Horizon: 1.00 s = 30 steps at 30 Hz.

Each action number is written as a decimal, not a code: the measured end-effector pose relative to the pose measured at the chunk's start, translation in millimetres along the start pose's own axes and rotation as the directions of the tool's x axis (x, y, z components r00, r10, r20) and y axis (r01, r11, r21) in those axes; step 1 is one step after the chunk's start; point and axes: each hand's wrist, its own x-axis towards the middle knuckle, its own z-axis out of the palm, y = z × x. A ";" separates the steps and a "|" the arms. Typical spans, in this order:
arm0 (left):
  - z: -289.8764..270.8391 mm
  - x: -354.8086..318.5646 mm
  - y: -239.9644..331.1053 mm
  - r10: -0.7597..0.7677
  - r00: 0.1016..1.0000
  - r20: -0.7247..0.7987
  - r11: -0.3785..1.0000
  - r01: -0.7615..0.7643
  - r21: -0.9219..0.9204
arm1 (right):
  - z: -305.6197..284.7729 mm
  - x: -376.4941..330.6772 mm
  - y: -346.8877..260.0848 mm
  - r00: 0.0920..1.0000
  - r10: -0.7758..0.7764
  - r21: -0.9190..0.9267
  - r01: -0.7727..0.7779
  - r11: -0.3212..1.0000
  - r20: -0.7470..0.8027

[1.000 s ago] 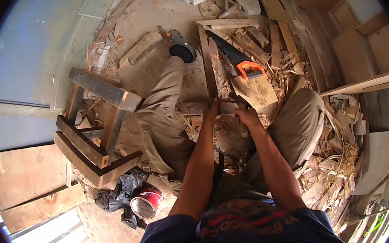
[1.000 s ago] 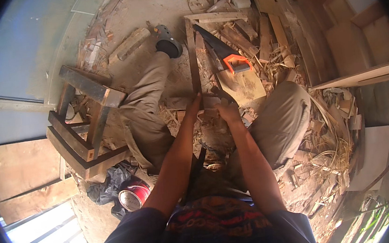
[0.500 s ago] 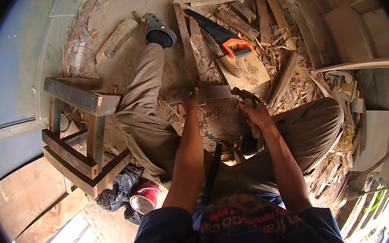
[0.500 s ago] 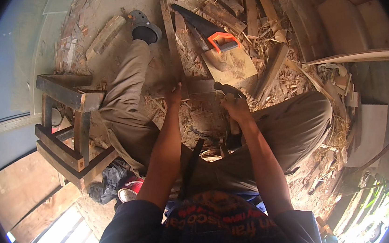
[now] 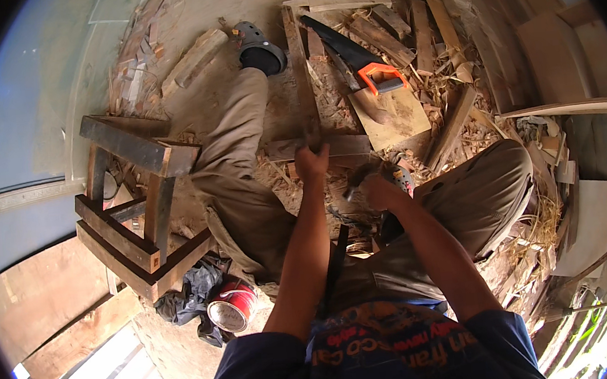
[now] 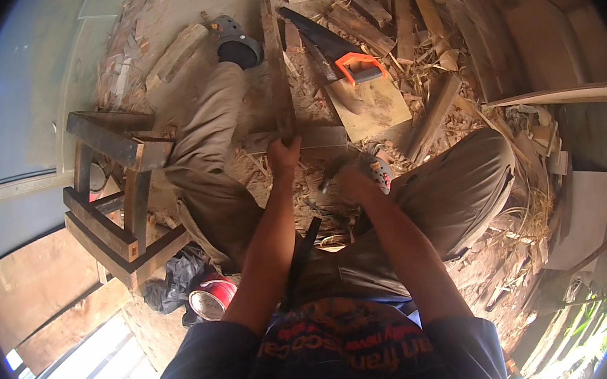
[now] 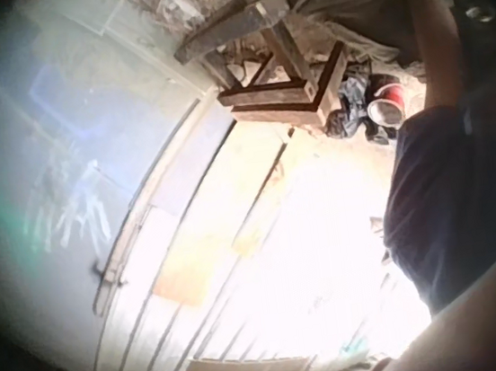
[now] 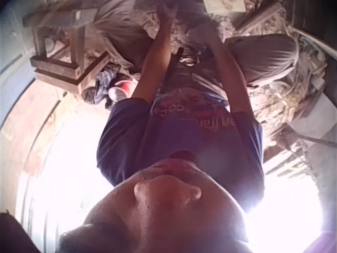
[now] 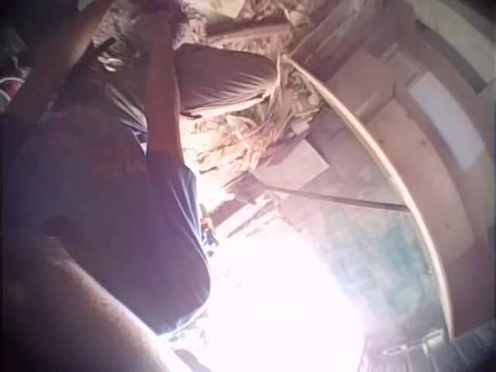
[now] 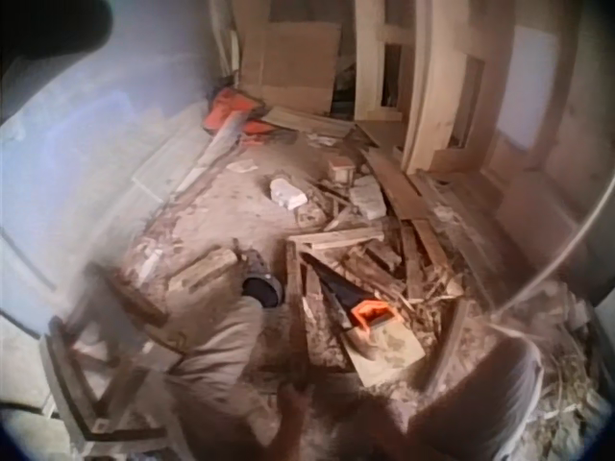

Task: The person sits on the floor and uses a hammer to split a small piece of wood, then uses a hand saw to cut a larger plank. The person handles the wood pieces and tools directly, working among scattered debris.

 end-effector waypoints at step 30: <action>-13.5 -8.0 -2.8 -0.172 0.980 0.102 0.971 0.186 -0.148 | -160.1 3.2 79.5 0.983 0.183 -0.388 -0.172 0.905 -0.007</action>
